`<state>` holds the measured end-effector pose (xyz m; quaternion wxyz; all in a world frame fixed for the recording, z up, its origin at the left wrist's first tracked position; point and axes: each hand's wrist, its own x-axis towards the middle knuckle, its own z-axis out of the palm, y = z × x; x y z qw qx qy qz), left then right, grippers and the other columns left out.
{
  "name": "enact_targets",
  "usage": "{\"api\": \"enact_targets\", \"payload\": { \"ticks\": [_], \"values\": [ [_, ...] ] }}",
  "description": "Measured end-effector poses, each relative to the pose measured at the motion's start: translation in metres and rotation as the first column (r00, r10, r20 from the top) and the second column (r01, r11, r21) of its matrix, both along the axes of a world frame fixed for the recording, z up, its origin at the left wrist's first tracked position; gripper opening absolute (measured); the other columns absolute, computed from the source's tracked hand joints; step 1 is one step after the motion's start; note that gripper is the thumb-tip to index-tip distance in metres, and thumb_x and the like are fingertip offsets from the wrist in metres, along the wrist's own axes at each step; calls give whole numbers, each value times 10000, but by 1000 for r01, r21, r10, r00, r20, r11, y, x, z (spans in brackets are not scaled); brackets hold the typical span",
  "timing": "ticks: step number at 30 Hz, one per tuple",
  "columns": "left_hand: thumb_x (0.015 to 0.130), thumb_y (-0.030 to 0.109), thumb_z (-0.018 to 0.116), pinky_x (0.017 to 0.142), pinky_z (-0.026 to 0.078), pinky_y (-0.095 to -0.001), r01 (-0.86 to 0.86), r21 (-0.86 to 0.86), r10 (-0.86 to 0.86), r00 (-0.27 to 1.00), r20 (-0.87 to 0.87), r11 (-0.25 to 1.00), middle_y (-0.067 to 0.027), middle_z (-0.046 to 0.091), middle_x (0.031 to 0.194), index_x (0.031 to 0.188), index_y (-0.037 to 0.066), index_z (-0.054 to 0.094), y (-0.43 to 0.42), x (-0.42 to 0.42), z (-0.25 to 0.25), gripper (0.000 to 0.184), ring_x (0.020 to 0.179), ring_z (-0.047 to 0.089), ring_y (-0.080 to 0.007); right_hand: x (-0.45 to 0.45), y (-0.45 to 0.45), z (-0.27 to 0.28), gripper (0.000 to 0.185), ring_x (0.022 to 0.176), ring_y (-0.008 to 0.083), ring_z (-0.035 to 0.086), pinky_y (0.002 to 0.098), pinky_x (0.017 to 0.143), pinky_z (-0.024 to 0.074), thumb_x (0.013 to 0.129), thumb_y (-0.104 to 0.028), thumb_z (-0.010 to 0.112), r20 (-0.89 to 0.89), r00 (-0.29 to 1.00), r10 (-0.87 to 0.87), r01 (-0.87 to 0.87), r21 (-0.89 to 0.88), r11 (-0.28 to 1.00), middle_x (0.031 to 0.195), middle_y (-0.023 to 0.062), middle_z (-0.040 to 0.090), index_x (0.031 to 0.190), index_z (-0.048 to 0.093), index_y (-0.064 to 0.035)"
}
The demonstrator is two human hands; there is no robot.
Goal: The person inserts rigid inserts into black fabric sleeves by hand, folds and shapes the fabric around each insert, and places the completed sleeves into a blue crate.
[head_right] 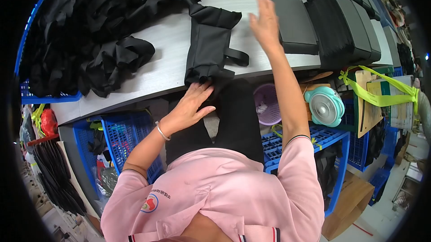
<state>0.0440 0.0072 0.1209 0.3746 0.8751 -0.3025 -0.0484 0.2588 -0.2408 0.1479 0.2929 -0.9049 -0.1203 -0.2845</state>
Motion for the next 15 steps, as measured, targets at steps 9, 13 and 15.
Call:
{"api": "enact_targets", "payload": {
  "ticks": [9, 13, 15],
  "values": [
    [968, 396, 565, 1142, 134, -600, -187, -20, 185, 981, -51, 982, -272, 431, 1422, 1415, -20, 414, -42, 52, -10, 629, 1372, 321, -448, 1, -95, -33, 363, 997, 328, 640, 472, 852, 509, 897, -363, 655, -100, 887, -450, 362, -455, 814, 1098, 106, 669, 1164, 708, -122],
    [945, 373, 614, 1105, 288, -516, -331, -161, 308, 939, -152, 930, -256, 556, 1311, 1316, -36, 532, -53, 79, -8, 559, 1242, 504, -419, -7, -97, -2, 262, 859, 324, 690, 427, 766, 545, 925, -311, 631, 13, 894, -447, 435, -264, 861, 1026, 86, 707, 1058, 730, -107],
    [928, 351, 648, 1052, 396, -455, -404, -308, 334, 907, -256, 862, -256, 598, 1248, 1259, -40, 590, -53, 74, 8, 516, 1161, 578, -407, -32, -94, 16, 208, 863, 304, 694, 404, 753, 551, 932, -262, 631, 255, 871, -420, 480, -256, 839, 1055, 74, 709, 1023, 724, -99]
  ]
}}
